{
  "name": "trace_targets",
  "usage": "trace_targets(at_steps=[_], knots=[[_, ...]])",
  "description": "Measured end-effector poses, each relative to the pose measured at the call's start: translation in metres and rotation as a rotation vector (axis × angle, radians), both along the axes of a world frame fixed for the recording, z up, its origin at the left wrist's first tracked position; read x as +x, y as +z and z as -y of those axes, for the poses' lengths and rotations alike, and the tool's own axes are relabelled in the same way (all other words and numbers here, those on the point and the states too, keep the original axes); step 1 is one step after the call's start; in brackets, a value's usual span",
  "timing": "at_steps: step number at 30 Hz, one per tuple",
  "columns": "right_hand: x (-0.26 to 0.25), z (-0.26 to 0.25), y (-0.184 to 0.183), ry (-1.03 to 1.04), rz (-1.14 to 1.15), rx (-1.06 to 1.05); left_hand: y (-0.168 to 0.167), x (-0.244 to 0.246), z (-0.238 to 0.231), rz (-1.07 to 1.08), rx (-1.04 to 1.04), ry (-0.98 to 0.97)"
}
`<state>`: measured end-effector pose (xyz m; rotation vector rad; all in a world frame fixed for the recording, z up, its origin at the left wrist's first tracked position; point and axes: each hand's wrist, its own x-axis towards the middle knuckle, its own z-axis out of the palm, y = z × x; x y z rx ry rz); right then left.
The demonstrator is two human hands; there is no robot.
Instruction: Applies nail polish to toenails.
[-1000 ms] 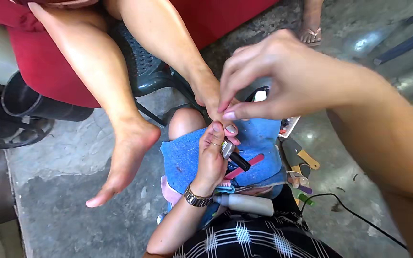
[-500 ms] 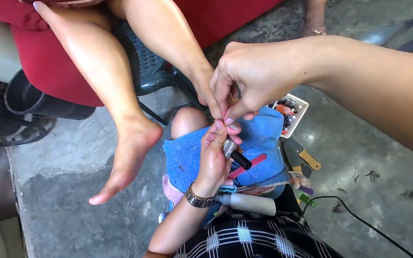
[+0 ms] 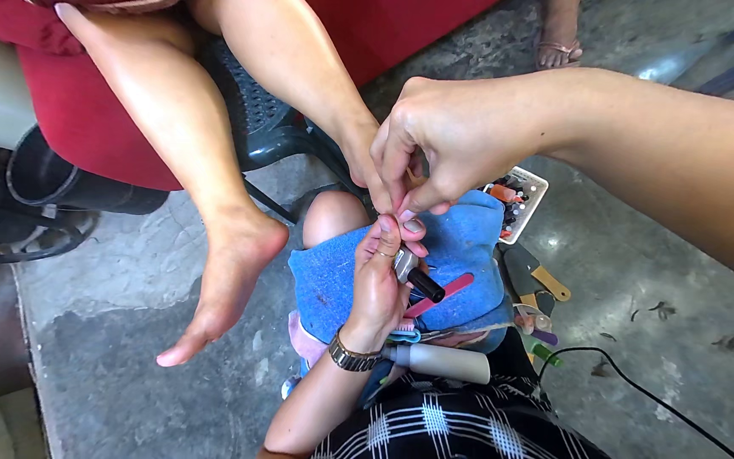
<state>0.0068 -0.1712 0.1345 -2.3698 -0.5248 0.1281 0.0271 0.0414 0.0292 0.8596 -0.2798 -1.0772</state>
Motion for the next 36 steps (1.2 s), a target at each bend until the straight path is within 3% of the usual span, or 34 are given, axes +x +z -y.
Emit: trace_targets(at_steps=[3,9,26,36], knots=[[-0.001,0.003,-0.003,0.029,-0.016,0.088,-0.001,0.000,0.000,-0.009,-0.009,0.010],[-0.003,-0.005,0.002,-0.099,-0.060,-0.043,-0.001,0.000,0.000,-0.022,-0.030,0.004],[-0.005,-0.008,0.003,-0.126,-0.056,-0.080,-0.004,-0.002,0.000,-0.038,-0.070,0.006],[-0.012,-0.020,0.007,-0.277,-0.055,-0.194,-0.009,-0.002,0.000,-0.018,-0.090,0.011]])
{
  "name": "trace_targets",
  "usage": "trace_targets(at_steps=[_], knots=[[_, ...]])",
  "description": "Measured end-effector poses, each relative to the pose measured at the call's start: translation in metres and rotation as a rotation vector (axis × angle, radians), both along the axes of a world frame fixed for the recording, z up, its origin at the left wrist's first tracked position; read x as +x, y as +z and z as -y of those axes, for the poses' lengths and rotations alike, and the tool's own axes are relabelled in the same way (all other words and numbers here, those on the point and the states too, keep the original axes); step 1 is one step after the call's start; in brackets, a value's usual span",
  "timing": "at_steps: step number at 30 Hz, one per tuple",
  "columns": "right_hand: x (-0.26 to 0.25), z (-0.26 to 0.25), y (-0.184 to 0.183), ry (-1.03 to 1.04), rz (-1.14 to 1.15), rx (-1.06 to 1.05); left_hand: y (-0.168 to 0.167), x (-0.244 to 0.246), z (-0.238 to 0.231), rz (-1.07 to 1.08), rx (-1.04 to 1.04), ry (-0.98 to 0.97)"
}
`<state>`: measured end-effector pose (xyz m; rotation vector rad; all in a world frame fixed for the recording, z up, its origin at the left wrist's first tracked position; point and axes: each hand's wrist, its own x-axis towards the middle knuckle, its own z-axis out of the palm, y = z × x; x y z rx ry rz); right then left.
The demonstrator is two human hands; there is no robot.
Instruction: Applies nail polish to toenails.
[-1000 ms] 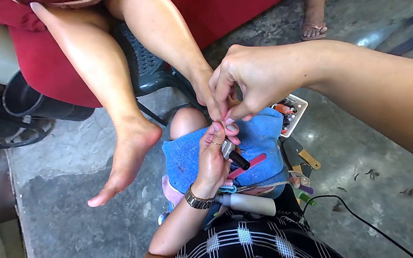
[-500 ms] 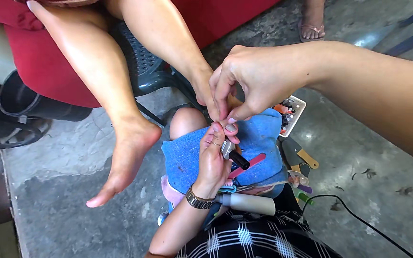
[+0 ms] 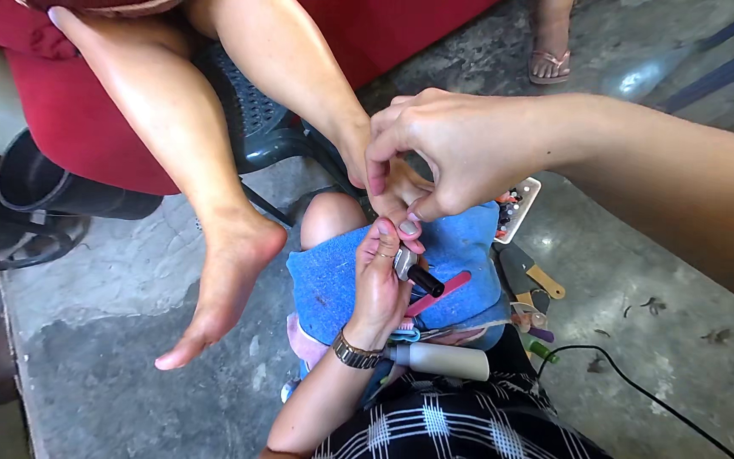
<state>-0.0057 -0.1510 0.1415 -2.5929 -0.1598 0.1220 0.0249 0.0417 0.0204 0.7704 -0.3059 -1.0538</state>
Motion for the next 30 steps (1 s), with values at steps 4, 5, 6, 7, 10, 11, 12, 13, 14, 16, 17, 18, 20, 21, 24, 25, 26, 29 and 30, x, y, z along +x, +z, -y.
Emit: trace_targets(at_steps=[4,5,6,7,10,11,12,13,14,16,17,18,20,21,24,25,26,29,30], knots=[[-0.007,-0.007,0.001,-0.162,-0.081,-0.031,-0.002,0.000,0.000,0.026,0.004,0.005],[-0.009,-0.009,0.000,-0.196,-0.099,-0.023,-0.003,0.000,0.000,0.035,-0.001,0.006],[-0.011,-0.010,-0.001,-0.227,-0.111,-0.011,-0.004,0.000,0.001,0.043,-0.006,0.005],[-0.012,-0.011,-0.001,-0.251,-0.116,-0.011,-0.006,0.001,0.001,0.050,-0.011,0.004],[-0.016,-0.012,-0.005,-0.311,-0.099,-0.027,-0.007,0.001,0.002,0.069,-0.019,0.008],[-0.017,-0.012,-0.006,-0.324,-0.099,-0.039,-0.008,0.001,0.002,0.079,-0.015,0.009],[-0.018,-0.012,-0.006,-0.333,-0.096,-0.044,-0.009,0.001,0.002,0.091,-0.013,0.011],[-0.021,-0.012,-0.006,-0.338,-0.075,-0.037,-0.010,0.002,0.002,0.109,-0.013,0.012],[-0.026,-0.011,-0.004,-0.339,-0.036,-0.026,-0.010,0.002,0.002,0.125,-0.018,0.014],[-0.043,-0.008,0.001,-0.359,0.119,0.038,-0.011,0.003,0.003,0.155,-0.026,0.017],[-0.056,-0.008,0.003,-0.383,0.206,0.064,-0.012,0.004,0.003,0.175,-0.024,0.015],[-0.070,-0.008,-0.001,-0.412,0.292,0.079,-0.013,0.005,0.003,0.201,-0.023,0.011],[-0.098,-0.009,-0.027,-0.540,0.391,0.118,-0.016,0.007,0.003,0.252,-0.014,0.004],[-0.110,-0.012,-0.052,-0.634,0.398,0.176,-0.017,0.008,0.003,0.275,-0.009,0.000],[-0.125,-0.037,-0.144,-0.893,0.265,0.432,-0.021,0.011,0.004,0.326,-0.017,-0.016],[-0.123,-0.046,-0.168,-0.969,0.214,0.519,-0.022,0.012,0.004,0.351,-0.022,-0.023],[-0.119,-0.054,-0.187,-1.042,0.214,0.572,-0.024,0.013,0.004,0.371,-0.025,-0.028],[-0.114,-0.060,-0.194,-1.051,0.465,0.437,-0.026,0.013,0.004,0.409,-0.033,-0.032],[-0.113,-0.060,-0.187,-0.993,0.564,0.383,-0.026,0.014,0.005,0.420,-0.031,-0.030]])
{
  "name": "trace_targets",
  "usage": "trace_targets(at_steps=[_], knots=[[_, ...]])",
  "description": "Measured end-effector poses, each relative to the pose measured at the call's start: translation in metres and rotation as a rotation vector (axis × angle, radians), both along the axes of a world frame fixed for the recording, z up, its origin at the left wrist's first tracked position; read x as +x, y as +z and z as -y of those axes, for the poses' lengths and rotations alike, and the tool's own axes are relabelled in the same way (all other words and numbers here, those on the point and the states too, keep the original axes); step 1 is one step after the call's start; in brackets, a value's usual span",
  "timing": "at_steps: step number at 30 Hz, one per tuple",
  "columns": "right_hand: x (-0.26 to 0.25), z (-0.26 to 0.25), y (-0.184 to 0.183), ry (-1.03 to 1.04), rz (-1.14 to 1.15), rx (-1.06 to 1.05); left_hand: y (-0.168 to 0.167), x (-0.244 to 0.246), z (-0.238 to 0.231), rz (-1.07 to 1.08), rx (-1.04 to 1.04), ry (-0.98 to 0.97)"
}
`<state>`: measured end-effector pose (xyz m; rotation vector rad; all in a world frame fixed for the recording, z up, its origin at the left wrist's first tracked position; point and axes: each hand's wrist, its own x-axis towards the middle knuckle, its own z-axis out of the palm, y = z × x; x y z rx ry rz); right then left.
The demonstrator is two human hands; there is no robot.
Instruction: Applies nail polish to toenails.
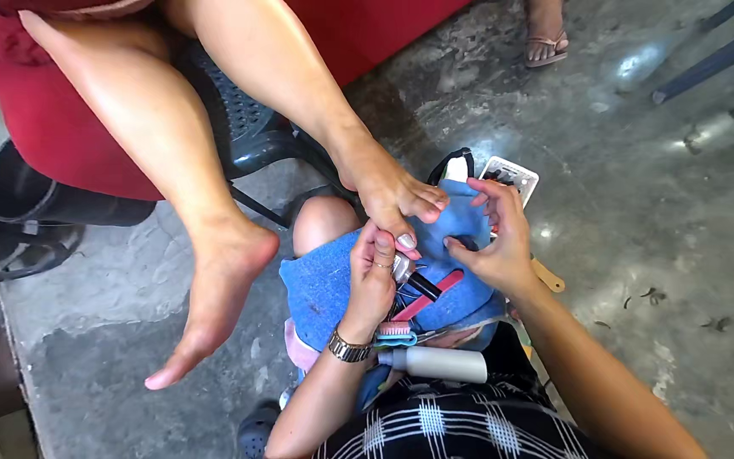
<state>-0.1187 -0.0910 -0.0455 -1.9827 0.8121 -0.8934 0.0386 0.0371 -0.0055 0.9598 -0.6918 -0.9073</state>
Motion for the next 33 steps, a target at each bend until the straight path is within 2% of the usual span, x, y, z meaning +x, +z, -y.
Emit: trace_targets(at_steps=[2,6,12,26,29,33], knots=[[0.005,-0.003,0.018,0.097,0.158,-0.047,-0.001,0.001,0.000,0.028,0.003,0.003],[0.025,-0.017,0.050,0.291,0.415,0.252,-0.003,0.002,-0.001,0.058,0.008,0.000],[0.038,-0.018,0.062,0.214,0.371,0.154,-0.003,0.003,-0.001,0.078,0.003,0.004],[0.035,-0.016,0.071,0.211,0.297,0.077,-0.004,0.004,-0.001,0.071,0.002,-0.005],[0.035,-0.018,0.071,0.210,0.316,0.150,-0.004,0.004,-0.001,0.066,-0.002,-0.005],[0.035,-0.023,0.067,0.233,0.405,0.377,-0.003,0.004,-0.001,0.072,0.014,0.001]])
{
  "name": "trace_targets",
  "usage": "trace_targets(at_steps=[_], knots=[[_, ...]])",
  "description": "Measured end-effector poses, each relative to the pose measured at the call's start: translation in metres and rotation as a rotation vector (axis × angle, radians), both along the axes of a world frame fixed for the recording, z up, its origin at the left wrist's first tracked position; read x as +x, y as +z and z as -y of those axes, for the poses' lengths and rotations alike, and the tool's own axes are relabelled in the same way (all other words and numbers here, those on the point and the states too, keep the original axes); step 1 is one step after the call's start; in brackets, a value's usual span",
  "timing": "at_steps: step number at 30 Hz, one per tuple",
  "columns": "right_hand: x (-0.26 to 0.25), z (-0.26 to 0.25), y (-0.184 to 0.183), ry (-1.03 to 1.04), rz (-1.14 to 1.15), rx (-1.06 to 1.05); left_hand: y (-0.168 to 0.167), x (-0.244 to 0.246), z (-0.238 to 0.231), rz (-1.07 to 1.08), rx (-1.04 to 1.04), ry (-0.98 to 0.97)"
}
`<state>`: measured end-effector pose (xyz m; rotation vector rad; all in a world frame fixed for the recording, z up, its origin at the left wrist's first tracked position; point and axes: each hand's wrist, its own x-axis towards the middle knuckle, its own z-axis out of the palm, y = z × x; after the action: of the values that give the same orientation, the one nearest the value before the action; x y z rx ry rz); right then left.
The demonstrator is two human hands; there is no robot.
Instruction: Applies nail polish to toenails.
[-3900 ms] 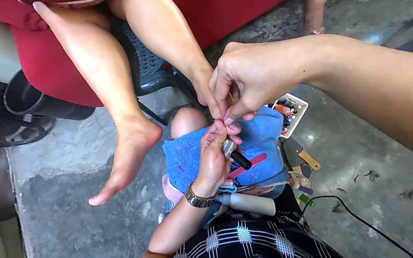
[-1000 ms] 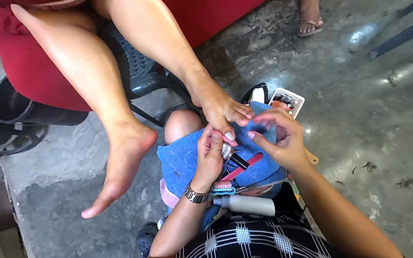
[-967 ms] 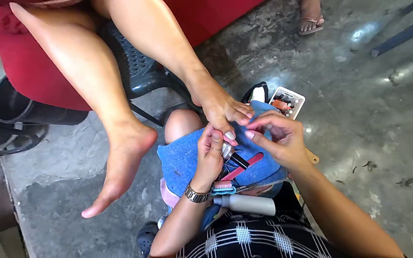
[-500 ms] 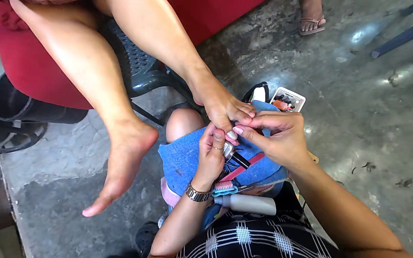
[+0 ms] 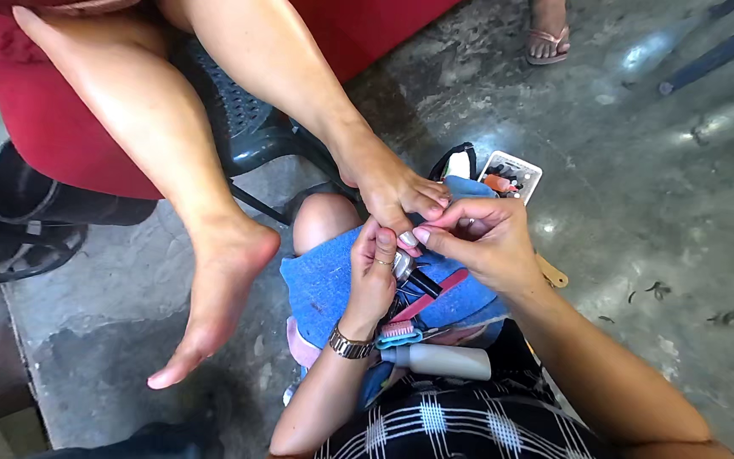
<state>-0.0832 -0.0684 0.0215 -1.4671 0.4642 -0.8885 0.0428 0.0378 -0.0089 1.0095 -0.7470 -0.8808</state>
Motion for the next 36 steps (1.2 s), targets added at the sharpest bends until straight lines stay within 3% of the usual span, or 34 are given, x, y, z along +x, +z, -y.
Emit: trace_targets(at_steps=[6,9,12,15,17,19,23,25,36], knots=[[0.000,-0.008,-0.010,0.119,0.083,0.446,0.000,0.000,0.000,-0.019,0.007,-0.010],[-0.003,-0.007,-0.013,0.202,0.066,0.557,0.001,0.000,-0.001,-0.038,0.006,-0.018],[-0.012,0.000,-0.015,0.164,-0.010,0.332,0.002,0.000,-0.001,-0.036,0.005,-0.021],[-0.021,0.009,-0.031,-0.122,-0.388,-0.333,0.003,-0.001,-0.001,-0.065,0.001,-0.025],[-0.026,0.010,-0.037,-0.060,-0.609,-0.543,0.003,-0.002,0.000,-0.086,0.000,-0.028],[-0.030,0.009,-0.030,0.051,-0.636,-0.523,0.004,-0.003,0.000,-0.093,0.009,-0.020],[-0.023,0.003,-0.019,0.070,-0.115,-0.180,0.004,-0.003,-0.001,-0.079,0.018,-0.009],[-0.014,-0.001,-0.009,0.052,-0.015,-0.057,0.004,-0.004,-0.001,-0.068,0.017,-0.002],[-0.005,0.000,0.009,0.014,-0.088,-0.107,0.004,-0.001,-0.002,-0.075,0.008,-0.012]])
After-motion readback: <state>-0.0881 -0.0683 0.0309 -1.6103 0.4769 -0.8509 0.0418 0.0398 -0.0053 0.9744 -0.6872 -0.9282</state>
